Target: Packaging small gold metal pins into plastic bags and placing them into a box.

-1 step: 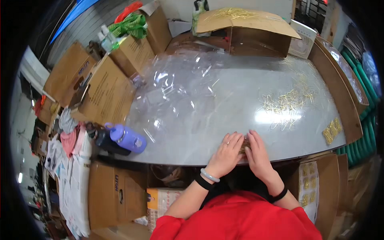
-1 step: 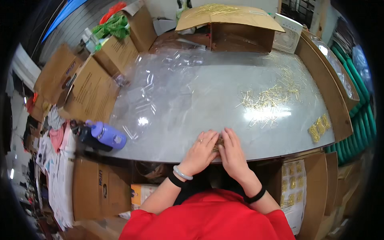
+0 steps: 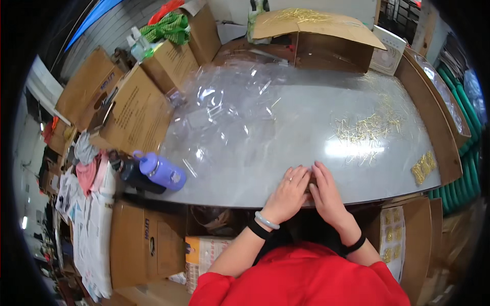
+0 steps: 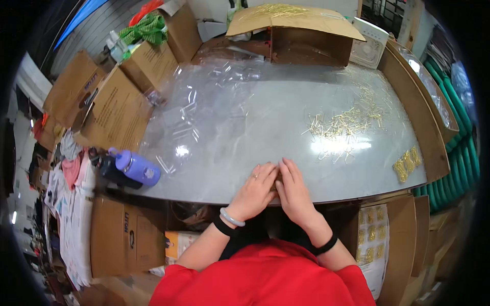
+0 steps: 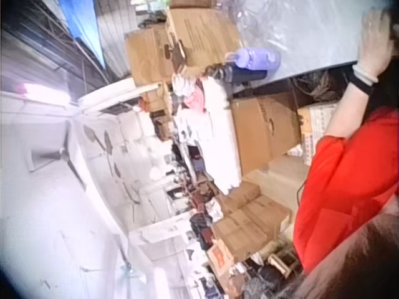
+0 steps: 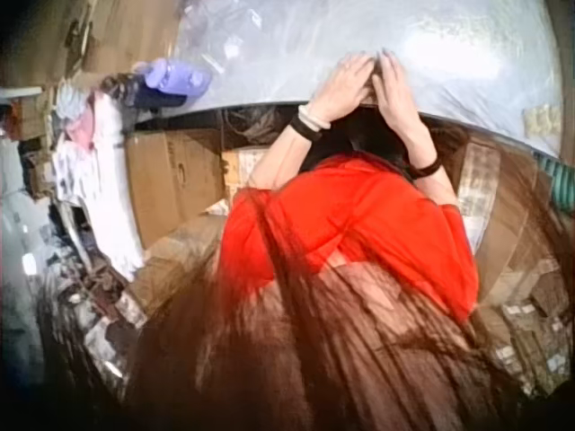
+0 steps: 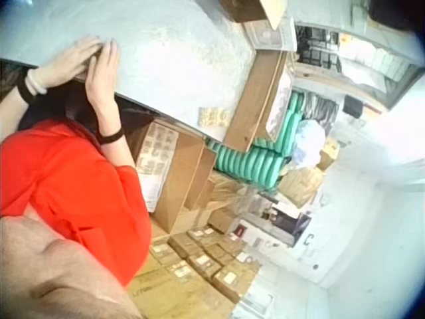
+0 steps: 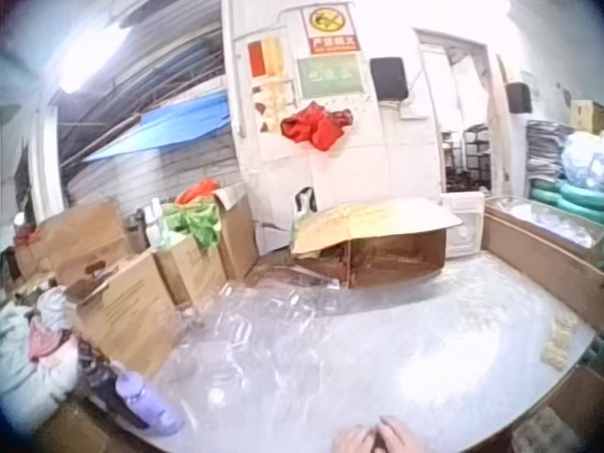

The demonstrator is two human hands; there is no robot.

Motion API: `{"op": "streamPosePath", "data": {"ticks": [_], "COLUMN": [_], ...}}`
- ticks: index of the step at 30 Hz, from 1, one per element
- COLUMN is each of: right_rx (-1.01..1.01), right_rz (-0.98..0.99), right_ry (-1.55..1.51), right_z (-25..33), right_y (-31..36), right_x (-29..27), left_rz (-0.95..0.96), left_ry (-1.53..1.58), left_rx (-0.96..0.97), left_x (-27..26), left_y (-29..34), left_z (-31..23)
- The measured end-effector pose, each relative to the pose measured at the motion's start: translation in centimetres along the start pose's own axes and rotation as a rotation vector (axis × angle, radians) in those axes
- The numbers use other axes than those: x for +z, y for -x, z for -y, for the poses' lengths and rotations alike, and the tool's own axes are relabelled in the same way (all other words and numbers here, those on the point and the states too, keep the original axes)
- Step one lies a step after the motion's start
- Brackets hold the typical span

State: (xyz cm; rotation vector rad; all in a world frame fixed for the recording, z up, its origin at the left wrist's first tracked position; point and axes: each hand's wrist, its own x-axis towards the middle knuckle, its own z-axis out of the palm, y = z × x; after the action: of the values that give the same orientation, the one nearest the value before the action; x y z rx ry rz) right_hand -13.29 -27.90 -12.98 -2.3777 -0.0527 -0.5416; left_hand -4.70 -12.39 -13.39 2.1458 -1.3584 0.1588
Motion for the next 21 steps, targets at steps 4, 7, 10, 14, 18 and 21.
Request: {"op": "streamPosePath", "data": {"ticks": [4,7,10,14,18,21], "right_rx": [-0.057,-0.141,-0.289,-0.307,-0.29,-0.246], "right_rz": [-0.032,0.214,0.197,0.136,0.039,-0.032], "right_ry": [-0.043,0.006,0.087,0.032,0.023,0.002], "right_z": [-1.7,-2.7,-4.5,-4.7,-4.5,-5.0], "right_y": [-1.1,-1.5,-1.3,-1.2,-0.1,0.4], "right_x": [-1.8,-4.7,-4.2,-2.6,-2.8,-1.9], "left_rz": [-0.05,-0.009,0.029,0.009,0.005,0.008], "left_ry": [0.013,0.044,0.053,-0.014,-0.032,-0.064], "left_rx": [-0.002,-0.074,-0.072,-0.12,-0.049,-0.059], "left_x": [-0.1,0.1,0.1,-0.2,0.4,0.6], "left_y": [0.4,0.0,-0.7,0.5,0.8,0.3], "left_z": [0.2,0.0,-0.7,-0.3,0.2,0.0]}}
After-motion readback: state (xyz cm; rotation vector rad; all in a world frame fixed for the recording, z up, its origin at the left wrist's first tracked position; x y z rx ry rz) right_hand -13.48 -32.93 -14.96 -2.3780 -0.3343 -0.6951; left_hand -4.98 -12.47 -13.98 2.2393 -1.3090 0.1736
